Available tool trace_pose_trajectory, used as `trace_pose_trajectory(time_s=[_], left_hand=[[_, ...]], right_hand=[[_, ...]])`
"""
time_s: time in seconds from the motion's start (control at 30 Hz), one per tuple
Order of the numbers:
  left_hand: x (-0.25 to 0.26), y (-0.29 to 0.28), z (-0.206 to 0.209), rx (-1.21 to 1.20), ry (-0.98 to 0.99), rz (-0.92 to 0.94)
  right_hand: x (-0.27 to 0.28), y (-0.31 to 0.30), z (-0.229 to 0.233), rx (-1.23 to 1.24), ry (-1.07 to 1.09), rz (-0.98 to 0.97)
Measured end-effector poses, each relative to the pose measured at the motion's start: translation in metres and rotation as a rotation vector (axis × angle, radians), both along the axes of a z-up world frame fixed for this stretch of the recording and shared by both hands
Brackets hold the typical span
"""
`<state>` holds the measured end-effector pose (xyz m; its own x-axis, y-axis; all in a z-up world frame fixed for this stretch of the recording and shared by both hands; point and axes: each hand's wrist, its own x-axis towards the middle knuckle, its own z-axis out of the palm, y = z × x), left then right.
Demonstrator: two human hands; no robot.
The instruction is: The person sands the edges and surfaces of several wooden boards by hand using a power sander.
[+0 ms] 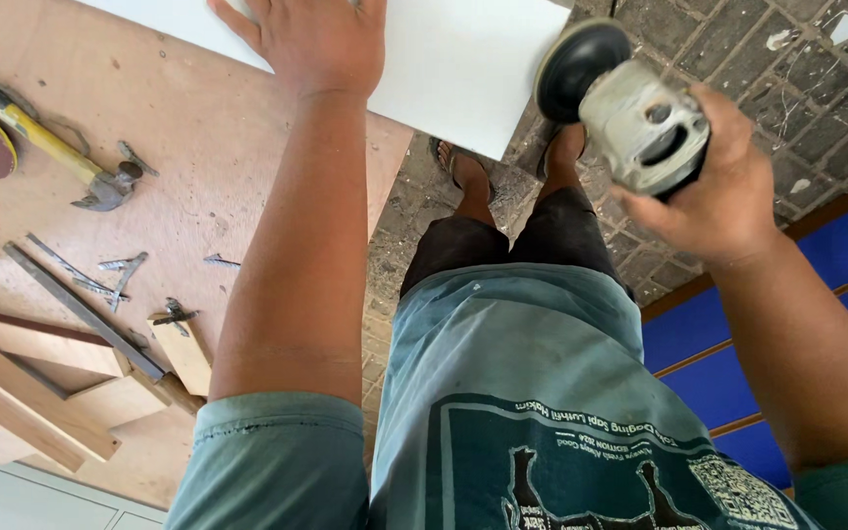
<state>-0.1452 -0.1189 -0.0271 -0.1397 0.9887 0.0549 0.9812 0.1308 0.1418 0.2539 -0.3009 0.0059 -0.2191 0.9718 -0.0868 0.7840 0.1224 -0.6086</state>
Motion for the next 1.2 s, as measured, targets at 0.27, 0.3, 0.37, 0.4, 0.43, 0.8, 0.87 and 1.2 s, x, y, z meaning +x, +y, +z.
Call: trace_pose_trajectory(time_s=[0.27,0.3,0.37,0.4,0.43,0.8,0.87,1.2], left_hand=[[0.008,0.002,0.013,-0.155,0.014,0.114],[0.008,0.002,0.015,-0.156,0.014,0.111],[0.010,0.002,0.020,-0.195,-0.005,0.122],[0.011,0.003,0.019,-0.196,-0.007,0.118],[0.011,0.003,0.019,-0.175,0.006,0.114],[0.007,0.002,0.016,-0.234,0.034,0.109],[0.006,0.001,0.011,-0.175,0.043,0.101],[0.006,0.001,0.008,-0.207,0.063,0.115]], right_hand=[[-0.017,-0.031,0.006,-0.044,0.009,0.102],[-0.017,-0.031,0.003,-0.046,0.009,0.100],[-0.016,-0.033,-0.002,-0.009,0.002,0.133],[-0.015,-0.031,-0.002,-0.009,0.000,0.129],[-0.013,-0.028,-0.002,-0.028,-0.009,0.121],[0.003,0.015,-0.004,0.036,0.080,0.059],[0.007,0.025,-0.003,0.080,0.010,0.087],[0.010,0.064,0.016,0.033,-0.040,-0.001]])
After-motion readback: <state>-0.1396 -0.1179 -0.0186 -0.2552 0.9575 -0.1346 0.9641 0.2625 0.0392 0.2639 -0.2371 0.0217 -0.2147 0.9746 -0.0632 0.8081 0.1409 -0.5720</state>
